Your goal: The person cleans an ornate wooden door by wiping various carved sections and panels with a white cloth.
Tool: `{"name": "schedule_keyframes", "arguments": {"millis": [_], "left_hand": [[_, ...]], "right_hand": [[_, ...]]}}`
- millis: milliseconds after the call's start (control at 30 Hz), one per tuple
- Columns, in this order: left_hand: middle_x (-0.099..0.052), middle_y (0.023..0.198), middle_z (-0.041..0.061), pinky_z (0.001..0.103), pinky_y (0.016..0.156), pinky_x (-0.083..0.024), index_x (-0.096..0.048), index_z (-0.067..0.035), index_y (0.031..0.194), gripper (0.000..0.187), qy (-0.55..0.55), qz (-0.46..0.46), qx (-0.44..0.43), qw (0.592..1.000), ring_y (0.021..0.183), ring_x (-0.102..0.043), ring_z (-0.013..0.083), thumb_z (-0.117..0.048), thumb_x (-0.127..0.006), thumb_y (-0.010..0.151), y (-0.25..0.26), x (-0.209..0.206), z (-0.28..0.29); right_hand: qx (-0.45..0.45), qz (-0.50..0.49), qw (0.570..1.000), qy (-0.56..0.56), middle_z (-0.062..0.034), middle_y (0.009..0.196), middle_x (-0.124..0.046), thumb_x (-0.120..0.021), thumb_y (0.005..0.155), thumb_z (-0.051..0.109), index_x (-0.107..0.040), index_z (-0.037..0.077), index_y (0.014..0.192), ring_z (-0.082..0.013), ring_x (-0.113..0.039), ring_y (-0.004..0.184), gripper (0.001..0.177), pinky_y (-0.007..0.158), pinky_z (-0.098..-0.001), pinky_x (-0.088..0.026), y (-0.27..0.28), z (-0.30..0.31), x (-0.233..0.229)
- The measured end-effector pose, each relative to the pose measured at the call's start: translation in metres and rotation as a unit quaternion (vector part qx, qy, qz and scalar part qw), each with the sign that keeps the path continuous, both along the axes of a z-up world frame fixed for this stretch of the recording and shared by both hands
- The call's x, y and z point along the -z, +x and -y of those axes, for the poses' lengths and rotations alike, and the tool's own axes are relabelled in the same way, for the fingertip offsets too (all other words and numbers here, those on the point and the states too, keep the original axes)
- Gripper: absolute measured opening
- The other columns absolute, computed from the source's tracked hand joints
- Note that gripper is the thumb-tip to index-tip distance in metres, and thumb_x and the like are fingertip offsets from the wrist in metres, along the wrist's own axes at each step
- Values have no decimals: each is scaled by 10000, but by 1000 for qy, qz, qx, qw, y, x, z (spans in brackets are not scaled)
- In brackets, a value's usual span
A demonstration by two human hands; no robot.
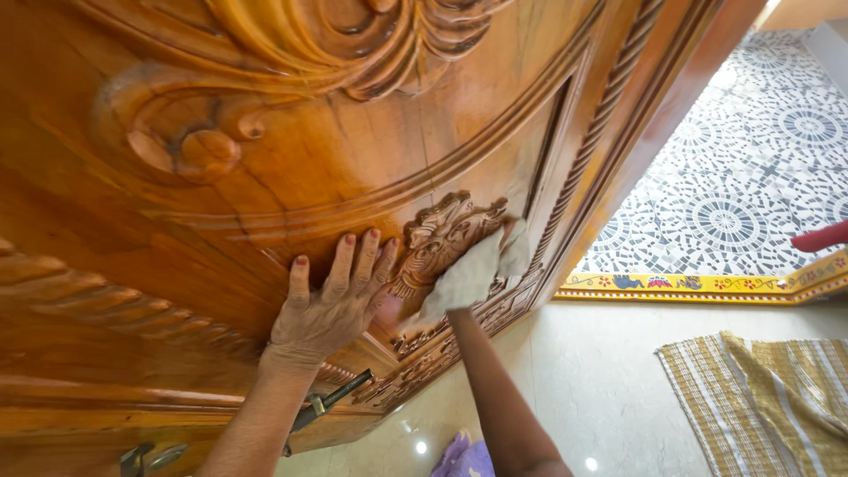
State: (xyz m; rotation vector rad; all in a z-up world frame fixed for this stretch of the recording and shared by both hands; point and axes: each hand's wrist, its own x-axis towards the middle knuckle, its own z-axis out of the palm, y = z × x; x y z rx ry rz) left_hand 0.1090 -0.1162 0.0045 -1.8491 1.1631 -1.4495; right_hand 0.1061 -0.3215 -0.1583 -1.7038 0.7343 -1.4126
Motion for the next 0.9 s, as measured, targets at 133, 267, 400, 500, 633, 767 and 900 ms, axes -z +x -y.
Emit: {"name": "schedule_keyframes", "arguments": {"millis": [133, 267, 400, 500, 633, 767, 900], "left_hand": [[-436, 1635, 20, 616, 1227, -137, -420, -264, 1645, 616, -5, 6, 9, 1000, 1490, -348, 210, -588, -352, 1125, 4, 3, 1], [-446, 1632, 34, 616, 1217, -141, -422, -278, 1646, 624, -6, 7, -1, 1000, 1483, -368, 218, -600, -358, 1116, 3, 6, 3], [-469, 1606, 41, 621, 1200, -154, -452, -305, 1630, 617, -4, 2, -1, 1000, 1451, -400, 222, -577, -406, 1078, 0, 4, 6], [-484, 1595, 41, 627, 1205, -164, -493, -319, 1611, 617, -9, 10, -2, 1000, 1437, -421, 232, -571, -453, 1050, 2, 5, 8], [-489, 1595, 52, 650, 1187, -164, -539, -325, 1589, 656, -6, -2, -12, 1000, 1424, -434, 247, -608, -464, 1002, 4, 15, 8], [-469, 1611, 74, 703, 1163, -168, -563, -320, 1582, 659, -3, -16, -9, 1000, 1451, -420, 291, -607, -470, 996, 13, 27, 6], [-432, 1649, 76, 712, 1187, -174, -549, -337, 1593, 648, -4, 2, -19, 1000, 1498, -372, 307, -645, -423, 1036, 17, 39, 1]], "right_hand": [[56, 24, 998, -17, -256, 1679, -160, -540, 996, 189, -270, 120, 1622, -409, -147, 1577, 686, 1278, -541, -124, 9, 38, -24], [60, -10, 997, -50, -255, 1682, -166, -530, 1007, 174, -281, 100, 1622, -397, -147, 1577, 667, 1278, -520, -131, 5, 31, 16], [79, -27, 987, 139, -253, 1684, -171, -519, 1019, 159, -291, 81, 1621, -385, -148, 1577, 649, 1278, -500, -138, -5, 70, 46], [9, 42, 948, 315, -252, 1687, -175, -512, 1027, 148, -299, 66, 1621, -376, -148, 1578, 636, 1278, -485, -144, -10, 127, 17], [42, 71, 989, 125, -250, 1690, -181, -501, 1039, 133, -310, 46, 1620, -364, -148, 1578, 618, 1278, -464, -151, 9, 186, -49], [132, 1, 989, -65, -248, 1693, -187, -491, 1050, 119, -321, 26, 1620, -353, -149, 1578, 601, 1278, -444, -158, 30, 191, -31], [140, -29, 988, 59, -229, 1705, -206, -464, 1055, 67, -274, 15, 1633, -329, -158, 1586, 611, 1290, -431, -148, 15, 195, 40]]}}
